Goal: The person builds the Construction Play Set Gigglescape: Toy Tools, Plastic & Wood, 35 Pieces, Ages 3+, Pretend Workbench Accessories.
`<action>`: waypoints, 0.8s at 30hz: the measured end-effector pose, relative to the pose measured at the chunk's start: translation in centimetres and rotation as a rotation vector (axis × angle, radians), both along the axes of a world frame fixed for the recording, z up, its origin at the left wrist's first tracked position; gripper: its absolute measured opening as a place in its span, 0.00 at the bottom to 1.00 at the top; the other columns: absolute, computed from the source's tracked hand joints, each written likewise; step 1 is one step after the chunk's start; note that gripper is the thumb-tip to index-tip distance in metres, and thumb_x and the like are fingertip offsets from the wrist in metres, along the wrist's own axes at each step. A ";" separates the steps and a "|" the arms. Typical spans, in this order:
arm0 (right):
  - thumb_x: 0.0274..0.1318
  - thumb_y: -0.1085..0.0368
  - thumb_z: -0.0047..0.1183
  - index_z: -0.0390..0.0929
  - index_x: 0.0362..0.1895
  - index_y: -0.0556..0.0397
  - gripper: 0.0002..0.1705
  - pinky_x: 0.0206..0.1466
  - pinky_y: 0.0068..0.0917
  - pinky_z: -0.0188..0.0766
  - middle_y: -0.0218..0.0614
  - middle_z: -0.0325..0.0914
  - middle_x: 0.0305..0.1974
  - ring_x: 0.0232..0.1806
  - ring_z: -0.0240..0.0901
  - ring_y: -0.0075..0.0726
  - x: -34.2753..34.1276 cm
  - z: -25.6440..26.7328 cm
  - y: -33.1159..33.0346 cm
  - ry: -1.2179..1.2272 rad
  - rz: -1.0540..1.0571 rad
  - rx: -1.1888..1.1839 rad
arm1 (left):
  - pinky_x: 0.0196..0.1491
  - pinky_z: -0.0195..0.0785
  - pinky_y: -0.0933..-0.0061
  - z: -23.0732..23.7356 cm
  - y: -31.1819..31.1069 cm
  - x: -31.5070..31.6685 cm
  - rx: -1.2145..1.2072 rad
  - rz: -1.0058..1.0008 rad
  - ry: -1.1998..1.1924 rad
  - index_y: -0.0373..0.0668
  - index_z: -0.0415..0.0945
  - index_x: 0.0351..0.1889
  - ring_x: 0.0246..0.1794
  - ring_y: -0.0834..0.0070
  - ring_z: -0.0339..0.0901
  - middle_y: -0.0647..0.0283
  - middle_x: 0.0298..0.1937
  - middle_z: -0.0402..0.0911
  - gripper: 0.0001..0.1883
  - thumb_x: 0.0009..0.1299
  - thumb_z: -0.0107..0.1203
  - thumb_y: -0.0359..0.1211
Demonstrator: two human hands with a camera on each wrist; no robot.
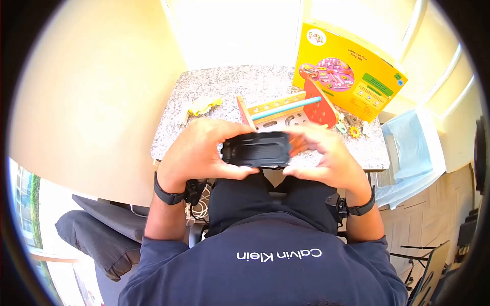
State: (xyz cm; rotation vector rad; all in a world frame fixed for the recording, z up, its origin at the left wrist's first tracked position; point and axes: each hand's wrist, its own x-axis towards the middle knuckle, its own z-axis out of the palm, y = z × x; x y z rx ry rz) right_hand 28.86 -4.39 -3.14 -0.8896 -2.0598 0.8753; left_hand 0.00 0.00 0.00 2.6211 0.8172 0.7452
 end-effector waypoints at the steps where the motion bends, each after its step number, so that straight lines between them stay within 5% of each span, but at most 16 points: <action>1: 0.53 0.54 0.76 0.73 0.68 0.63 0.43 0.56 0.34 0.80 0.48 0.80 0.49 0.48 0.84 0.42 0.5 -1.0 0.8 -0.122 0.045 -0.019 | 0.56 0.78 0.66 -0.5 0.7 -0.8 -0.155 0.067 0.080 0.34 0.85 0.53 0.48 0.62 0.89 0.50 0.47 0.90 0.34 0.48 0.81 0.40; 4: 0.54 0.48 0.75 0.71 0.70 0.63 0.48 0.58 0.37 0.79 0.50 0.84 0.53 0.53 0.84 0.42 8.8 -5.5 2.5 -0.570 0.153 -0.295 | 0.51 0.78 0.67 -5.6 4.2 1.7 -0.222 0.413 0.126 0.32 0.85 0.48 0.44 0.61 0.89 0.49 0.42 0.89 0.29 0.54 0.80 0.43; 7: 0.56 0.45 0.73 0.75 0.65 0.67 0.44 0.58 0.35 0.79 0.52 0.85 0.52 0.53 0.84 0.43 10.5 -8.7 2.6 -0.555 0.129 -0.359 | 0.43 0.76 0.63 -9.9 6.4 -3.1 -0.229 0.754 0.188 0.32 0.85 0.46 0.35 0.63 0.85 0.50 0.37 0.87 0.28 0.58 0.78 0.46; 10: 0.58 0.45 0.71 0.79 0.60 0.67 0.40 0.58 0.34 0.80 0.51 0.86 0.49 0.52 0.85 0.42 10.7 -10.6 2.5 -0.423 0.014 -0.450 | 0.42 0.75 0.61 -13.0 8.1 -9.5 -0.336 0.999 0.192 0.31 0.85 0.43 0.35 0.59 0.85 0.49 0.36 0.87 0.30 0.58 0.77 0.50; 12: 0.60 0.46 0.70 0.84 0.53 0.64 0.33 0.53 0.32 0.80 0.48 0.88 0.42 0.46 0.85 0.38 13.4 -10.6 3.9 -0.437 -0.034 -0.469 | 0.42 0.76 0.58 -15.7 10.5 -11.9 -0.189 1.272 0.151 0.30 0.84 0.40 0.36 0.56 0.85 0.47 0.35 0.87 0.33 0.56 0.77 0.53; 15: 0.59 0.39 0.67 0.89 0.33 0.59 0.31 0.37 0.37 0.75 0.47 0.86 0.28 0.31 0.82 0.41 13.9 -12.6 3.2 -0.600 -0.252 -0.486 | 0.47 0.78 0.54 -17.4 9.5 -14.0 -0.245 1.429 0.172 0.32 0.86 0.40 0.44 0.50 0.87 0.44 0.38 0.88 0.32 0.56 0.75 0.55; 22: 0.61 0.38 0.65 0.84 0.26 0.60 0.33 0.33 0.39 0.73 0.44 0.83 0.24 0.25 0.79 0.41 13.5 -12.4 2.7 -0.662 -0.357 -0.590 | 0.47 0.78 0.54 -20.4 9.7 -15.4 -0.269 1.503 0.211 0.32 0.86 0.45 0.43 0.51 0.87 0.45 0.41 0.89 0.37 0.52 0.77 0.58; 24: 0.61 0.41 0.67 0.83 0.25 0.58 0.30 0.29 0.30 0.72 0.36 0.80 0.21 0.24 0.76 0.29 13.5 -12.4 2.7 -0.658 -0.394 -0.591 | 0.51 0.78 0.52 -20.2 9.7 -15.1 -0.290 1.526 0.203 0.34 0.86 0.46 0.48 0.51 0.87 0.48 0.46 0.89 0.38 0.51 0.76 0.60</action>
